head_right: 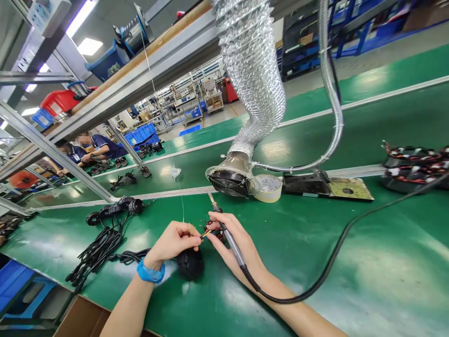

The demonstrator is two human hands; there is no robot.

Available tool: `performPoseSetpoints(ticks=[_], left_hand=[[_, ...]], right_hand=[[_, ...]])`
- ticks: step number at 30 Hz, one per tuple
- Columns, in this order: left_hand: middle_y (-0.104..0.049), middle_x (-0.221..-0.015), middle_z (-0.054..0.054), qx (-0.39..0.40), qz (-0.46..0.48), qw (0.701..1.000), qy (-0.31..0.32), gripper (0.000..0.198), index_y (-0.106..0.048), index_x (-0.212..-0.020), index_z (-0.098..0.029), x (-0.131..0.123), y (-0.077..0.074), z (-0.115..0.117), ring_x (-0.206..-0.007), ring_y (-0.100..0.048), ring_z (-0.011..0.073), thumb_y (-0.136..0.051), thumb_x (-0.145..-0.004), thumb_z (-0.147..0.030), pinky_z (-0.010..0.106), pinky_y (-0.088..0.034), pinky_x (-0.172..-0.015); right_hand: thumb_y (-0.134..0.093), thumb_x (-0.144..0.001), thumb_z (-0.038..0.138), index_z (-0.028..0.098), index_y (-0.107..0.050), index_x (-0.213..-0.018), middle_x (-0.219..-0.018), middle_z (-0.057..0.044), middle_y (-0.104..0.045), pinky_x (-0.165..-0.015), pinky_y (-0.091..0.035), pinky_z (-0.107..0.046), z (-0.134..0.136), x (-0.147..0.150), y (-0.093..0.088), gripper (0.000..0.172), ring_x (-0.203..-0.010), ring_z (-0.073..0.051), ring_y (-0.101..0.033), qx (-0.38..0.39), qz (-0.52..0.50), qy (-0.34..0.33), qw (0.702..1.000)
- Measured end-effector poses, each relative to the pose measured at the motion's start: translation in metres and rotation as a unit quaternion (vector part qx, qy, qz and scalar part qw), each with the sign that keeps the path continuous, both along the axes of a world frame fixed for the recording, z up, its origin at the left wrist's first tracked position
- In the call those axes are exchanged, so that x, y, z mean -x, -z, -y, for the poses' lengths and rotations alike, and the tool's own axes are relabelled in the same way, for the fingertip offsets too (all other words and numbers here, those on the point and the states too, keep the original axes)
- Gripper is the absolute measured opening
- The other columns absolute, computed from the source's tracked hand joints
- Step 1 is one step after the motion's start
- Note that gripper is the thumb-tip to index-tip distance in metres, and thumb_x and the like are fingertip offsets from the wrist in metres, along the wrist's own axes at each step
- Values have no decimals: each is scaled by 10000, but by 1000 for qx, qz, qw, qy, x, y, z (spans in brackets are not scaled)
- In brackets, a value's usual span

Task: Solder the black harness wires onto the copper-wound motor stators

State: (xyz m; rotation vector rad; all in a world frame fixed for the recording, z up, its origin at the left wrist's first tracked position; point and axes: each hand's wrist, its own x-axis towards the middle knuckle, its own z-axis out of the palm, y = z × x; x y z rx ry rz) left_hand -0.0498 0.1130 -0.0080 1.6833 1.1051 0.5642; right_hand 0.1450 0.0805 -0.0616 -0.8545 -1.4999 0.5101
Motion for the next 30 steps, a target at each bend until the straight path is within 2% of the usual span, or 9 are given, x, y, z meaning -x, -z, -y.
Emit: performPoseSetpoints(ticks=[4,8,13,20,25,30], left_hand=[[-676,-658,55,-5,0,1000,-1,282,-716,-813,-100,-2,2,5,-583,-574,128,-736,-764,-377,231,-418,-582],[-678,-704,47,-59,3,998,-14,271,-732,-916,-122,-9,0,13,-620,-572,131,-710,-794,-363,233,-417,-605],[-627,-656,36,-63,6,997,-52,339,-696,-798,-129,-12,6,13,-611,-537,141,-669,-804,-467,244,-403,-607],[-413,-624,-27,-31,-21,999,32,462,-544,-664,-150,-17,9,15,-613,-322,110,-630,-798,-584,225,-300,-567],[-393,-662,-26,16,-5,998,64,470,-486,-665,-163,-24,9,18,-659,-311,117,-636,-796,-588,229,-300,-595],[-408,-659,-32,47,24,996,79,360,-519,-673,-146,-27,5,21,-662,-338,107,-656,-806,-451,226,-314,-622]], right_hand=[[-618,-898,165,289,-573,-1214,-948,-14,-616,-824,-563,-298,3,8,-4,343,-853,-159,-677,18,-41,7,999],[-622,-869,138,286,-576,-1185,-977,-4,-594,-774,-567,-277,9,13,-9,352,-767,-131,-666,54,-83,-10,995],[-598,-861,123,271,-578,-1157,-1000,-13,-580,-761,-557,-270,12,15,-12,331,-785,-125,-642,68,-88,-13,994],[-679,-812,116,262,-575,-1223,-1022,-21,-582,-860,-518,-306,18,10,-15,448,-928,-157,-613,25,-45,-29,998],[-581,-871,99,264,-582,-1203,-1003,-18,-571,-822,-528,-292,19,9,-15,371,-855,-138,-621,6,-33,-43,999],[-605,-879,122,276,-577,-1205,-998,-28,-607,-864,-539,-322,15,10,-9,362,-928,-176,-645,15,-18,-30,999]])
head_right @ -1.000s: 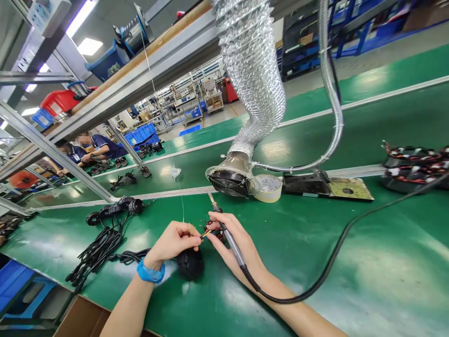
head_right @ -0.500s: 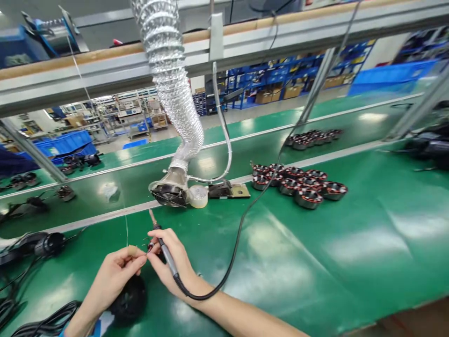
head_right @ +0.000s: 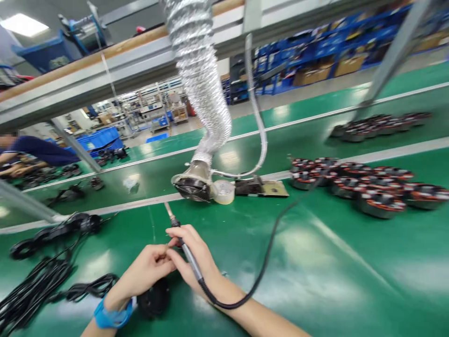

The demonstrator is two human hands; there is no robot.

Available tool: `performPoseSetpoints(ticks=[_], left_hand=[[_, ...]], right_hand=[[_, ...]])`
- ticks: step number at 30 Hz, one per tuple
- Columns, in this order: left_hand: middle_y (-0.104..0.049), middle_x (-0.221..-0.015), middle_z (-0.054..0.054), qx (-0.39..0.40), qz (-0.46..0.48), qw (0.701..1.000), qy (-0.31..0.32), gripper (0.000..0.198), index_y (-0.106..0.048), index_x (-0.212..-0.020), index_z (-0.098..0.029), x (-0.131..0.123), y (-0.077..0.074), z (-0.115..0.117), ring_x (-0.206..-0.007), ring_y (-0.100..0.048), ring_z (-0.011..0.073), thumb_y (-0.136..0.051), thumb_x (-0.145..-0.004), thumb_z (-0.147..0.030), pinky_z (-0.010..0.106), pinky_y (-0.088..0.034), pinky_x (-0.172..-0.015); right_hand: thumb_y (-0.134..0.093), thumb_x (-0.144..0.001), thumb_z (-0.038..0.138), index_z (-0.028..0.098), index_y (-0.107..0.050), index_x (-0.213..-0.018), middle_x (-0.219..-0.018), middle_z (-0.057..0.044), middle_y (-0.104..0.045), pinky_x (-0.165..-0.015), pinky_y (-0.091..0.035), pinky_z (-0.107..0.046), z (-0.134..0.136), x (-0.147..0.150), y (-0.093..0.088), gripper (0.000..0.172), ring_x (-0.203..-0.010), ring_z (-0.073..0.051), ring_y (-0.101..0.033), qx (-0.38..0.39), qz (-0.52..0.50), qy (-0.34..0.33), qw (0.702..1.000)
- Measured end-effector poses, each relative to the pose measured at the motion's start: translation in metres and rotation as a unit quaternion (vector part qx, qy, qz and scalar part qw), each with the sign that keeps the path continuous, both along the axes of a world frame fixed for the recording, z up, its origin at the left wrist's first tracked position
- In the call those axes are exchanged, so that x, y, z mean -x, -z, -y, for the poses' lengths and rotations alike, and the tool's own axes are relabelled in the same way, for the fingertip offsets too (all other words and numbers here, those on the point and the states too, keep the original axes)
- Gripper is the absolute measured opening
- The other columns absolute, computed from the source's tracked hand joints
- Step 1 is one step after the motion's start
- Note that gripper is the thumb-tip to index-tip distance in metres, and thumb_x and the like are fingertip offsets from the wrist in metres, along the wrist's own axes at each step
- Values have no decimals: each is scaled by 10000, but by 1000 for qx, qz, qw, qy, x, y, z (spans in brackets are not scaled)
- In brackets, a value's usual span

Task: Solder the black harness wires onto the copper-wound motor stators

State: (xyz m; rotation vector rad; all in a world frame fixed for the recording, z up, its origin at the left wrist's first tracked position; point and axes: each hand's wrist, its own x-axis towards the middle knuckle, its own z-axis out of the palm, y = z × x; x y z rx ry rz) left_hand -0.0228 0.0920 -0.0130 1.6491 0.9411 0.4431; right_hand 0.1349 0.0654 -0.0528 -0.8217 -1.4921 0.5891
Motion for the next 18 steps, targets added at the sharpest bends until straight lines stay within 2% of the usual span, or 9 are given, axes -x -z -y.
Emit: performPoseSetpoints(ticks=[5,10,18], left_hand=[[-428,-631,-39,36,8,999,-21,346,-499,-639,-147,3,-3,0,-630,-364,93,-686,-779,-403,221,-308,-593],[-462,-608,-48,37,6,999,-35,318,-497,-613,-152,5,-7,2,-609,-394,88,-720,-742,-339,217,-341,-587],[-586,-665,-7,33,16,999,-21,236,-606,-685,-133,11,2,-4,-634,-488,105,-718,-752,-330,237,-401,-629]], right_hand=[[-579,-909,143,289,-583,-1198,-1014,-37,-632,-859,-556,-318,-5,4,5,323,-944,-187,-663,-6,23,24,999],[-572,-911,140,292,-580,-1189,-965,-27,-623,-835,-556,-306,-3,5,0,317,-910,-177,-660,-23,43,46,998],[-614,-892,201,266,-594,-1164,-964,-33,-649,-827,-567,-296,-6,2,-1,281,-866,-170,-675,34,10,54,998]])
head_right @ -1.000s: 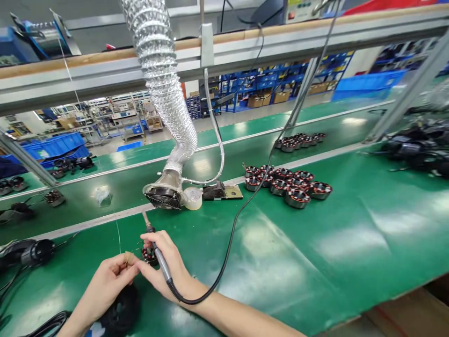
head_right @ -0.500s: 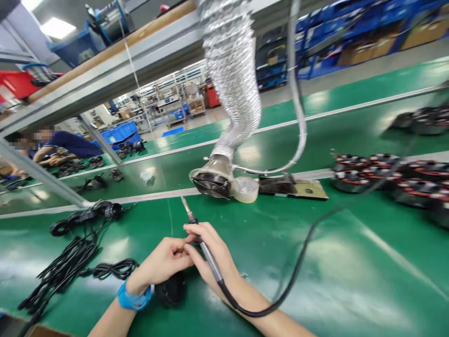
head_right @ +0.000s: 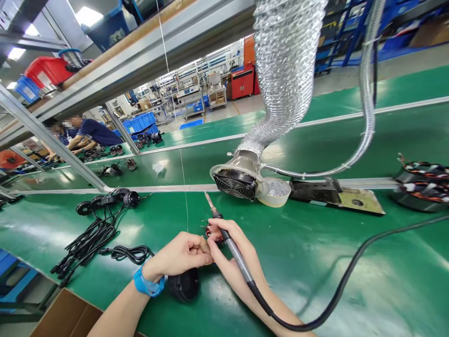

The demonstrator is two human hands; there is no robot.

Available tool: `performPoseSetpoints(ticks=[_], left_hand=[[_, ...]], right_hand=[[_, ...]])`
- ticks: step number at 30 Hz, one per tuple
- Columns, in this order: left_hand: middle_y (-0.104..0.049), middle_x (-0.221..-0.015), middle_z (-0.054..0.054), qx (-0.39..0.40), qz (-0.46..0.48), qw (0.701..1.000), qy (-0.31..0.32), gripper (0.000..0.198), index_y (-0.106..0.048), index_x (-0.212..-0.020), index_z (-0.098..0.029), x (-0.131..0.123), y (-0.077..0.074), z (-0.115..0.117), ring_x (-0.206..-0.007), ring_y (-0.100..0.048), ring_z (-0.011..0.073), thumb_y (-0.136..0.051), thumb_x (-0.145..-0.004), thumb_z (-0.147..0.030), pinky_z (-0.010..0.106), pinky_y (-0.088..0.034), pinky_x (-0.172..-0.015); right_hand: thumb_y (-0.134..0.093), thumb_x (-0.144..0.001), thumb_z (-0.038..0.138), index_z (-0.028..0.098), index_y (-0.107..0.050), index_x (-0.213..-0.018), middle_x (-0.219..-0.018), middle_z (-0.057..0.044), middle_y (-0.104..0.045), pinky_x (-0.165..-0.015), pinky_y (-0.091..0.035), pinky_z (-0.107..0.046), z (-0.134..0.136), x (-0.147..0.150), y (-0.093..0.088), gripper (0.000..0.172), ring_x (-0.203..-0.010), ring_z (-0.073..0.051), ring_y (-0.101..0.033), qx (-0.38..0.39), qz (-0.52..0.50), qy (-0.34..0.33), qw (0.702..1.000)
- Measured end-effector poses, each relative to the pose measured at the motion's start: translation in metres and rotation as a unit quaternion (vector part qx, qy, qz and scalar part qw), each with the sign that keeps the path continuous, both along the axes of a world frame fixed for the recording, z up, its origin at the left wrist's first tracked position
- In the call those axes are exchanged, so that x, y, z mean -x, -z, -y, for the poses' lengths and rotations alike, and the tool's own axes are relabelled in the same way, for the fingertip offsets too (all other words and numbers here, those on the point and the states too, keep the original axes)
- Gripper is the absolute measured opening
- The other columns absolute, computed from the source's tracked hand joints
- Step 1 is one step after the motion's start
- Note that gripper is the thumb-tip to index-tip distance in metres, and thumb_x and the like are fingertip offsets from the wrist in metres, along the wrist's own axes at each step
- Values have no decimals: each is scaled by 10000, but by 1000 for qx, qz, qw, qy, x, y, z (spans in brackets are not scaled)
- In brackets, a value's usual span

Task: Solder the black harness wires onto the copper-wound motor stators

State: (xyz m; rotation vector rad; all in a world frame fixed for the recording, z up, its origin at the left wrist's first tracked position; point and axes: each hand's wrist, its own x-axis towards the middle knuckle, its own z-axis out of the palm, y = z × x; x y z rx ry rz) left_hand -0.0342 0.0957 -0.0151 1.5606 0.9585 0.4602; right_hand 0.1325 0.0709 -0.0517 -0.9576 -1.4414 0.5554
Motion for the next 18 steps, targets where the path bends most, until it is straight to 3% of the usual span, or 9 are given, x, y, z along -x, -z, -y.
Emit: performPoseSetpoints(ticks=[9,13,18], left_hand=[[-595,-647,4,45,31,998,-31,450,-611,-760,-131,7,-5,-10,-584,-540,101,-762,-706,-550,238,-417,-596],[-571,-613,-22,91,53,994,-28,476,-594,-774,-129,8,-2,-13,-424,-448,41,-777,-691,-560,197,-285,-444],[-536,-559,-40,117,86,988,-57,473,-610,-736,-117,6,-1,-15,-391,-359,15,-846,-612,-507,196,-203,-397]], right_hand=[[-648,-867,274,241,-581,-1172,-881,-27,-673,-838,-564,-305,-2,1,9,314,-816,-164,-684,54,-24,-47,997],[-666,-868,293,241,-578,-1188,-914,-33,-670,-842,-566,-324,-4,1,12,336,-775,-155,-680,78,-50,-64,994],[-732,-823,358,218,-596,-1160,-968,-63,-660,-756,-591,-307,-5,3,11,389,-730,-150,-663,126,-138,-85,979]])
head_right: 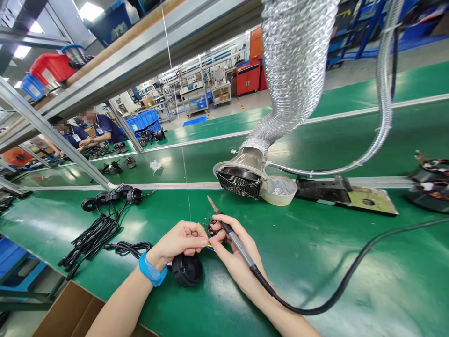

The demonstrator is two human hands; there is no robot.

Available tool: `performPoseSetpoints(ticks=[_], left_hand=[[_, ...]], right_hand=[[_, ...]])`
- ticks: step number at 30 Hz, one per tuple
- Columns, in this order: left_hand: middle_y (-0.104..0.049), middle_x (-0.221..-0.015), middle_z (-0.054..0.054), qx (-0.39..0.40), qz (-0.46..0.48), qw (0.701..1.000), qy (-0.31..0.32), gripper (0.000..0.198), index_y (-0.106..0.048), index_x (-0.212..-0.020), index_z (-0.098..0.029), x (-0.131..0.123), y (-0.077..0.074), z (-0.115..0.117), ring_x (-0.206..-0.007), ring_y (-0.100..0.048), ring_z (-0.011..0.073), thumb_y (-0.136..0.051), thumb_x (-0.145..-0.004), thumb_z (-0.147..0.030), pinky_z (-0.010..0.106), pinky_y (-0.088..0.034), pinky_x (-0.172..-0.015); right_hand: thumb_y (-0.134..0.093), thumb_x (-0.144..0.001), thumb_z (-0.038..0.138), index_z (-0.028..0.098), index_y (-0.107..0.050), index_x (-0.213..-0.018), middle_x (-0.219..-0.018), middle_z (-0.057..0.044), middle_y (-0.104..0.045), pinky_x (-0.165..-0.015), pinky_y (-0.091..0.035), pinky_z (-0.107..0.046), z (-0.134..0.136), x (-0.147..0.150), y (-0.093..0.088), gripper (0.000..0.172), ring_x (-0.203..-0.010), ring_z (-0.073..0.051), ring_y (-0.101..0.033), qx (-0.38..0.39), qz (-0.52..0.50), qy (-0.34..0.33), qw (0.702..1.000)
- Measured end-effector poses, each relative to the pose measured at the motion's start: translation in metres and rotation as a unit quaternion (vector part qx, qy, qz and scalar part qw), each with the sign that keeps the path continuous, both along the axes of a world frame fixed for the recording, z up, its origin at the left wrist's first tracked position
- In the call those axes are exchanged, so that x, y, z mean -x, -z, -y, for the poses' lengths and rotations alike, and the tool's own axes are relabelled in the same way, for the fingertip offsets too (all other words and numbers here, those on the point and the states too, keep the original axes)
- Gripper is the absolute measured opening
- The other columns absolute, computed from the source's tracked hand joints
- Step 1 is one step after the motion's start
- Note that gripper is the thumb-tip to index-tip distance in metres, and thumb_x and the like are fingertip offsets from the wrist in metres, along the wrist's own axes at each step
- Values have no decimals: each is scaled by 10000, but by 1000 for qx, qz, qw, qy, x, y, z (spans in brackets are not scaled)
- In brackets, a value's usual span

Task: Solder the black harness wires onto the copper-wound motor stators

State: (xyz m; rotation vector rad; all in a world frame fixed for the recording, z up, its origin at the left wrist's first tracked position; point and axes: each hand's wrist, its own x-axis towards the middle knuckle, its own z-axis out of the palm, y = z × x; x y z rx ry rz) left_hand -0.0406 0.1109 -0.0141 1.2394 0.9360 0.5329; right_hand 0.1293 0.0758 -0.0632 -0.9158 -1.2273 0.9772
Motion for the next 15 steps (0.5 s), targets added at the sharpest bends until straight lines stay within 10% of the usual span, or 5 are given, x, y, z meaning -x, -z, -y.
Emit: performPoseSetpoints(ticks=[15], left_hand=[[-546,-533,-37,6,-8,1000,-21,454,-599,-723,-123,-1,-1,-2,-381,-334,15,-842,-599,-486,196,-181,-395]], right_hand=[[-574,-921,184,299,-566,-1220,-962,-26,-667,-780,-577,-299,0,-7,-2,321,-826,-177,-699,-144,181,55,971]])
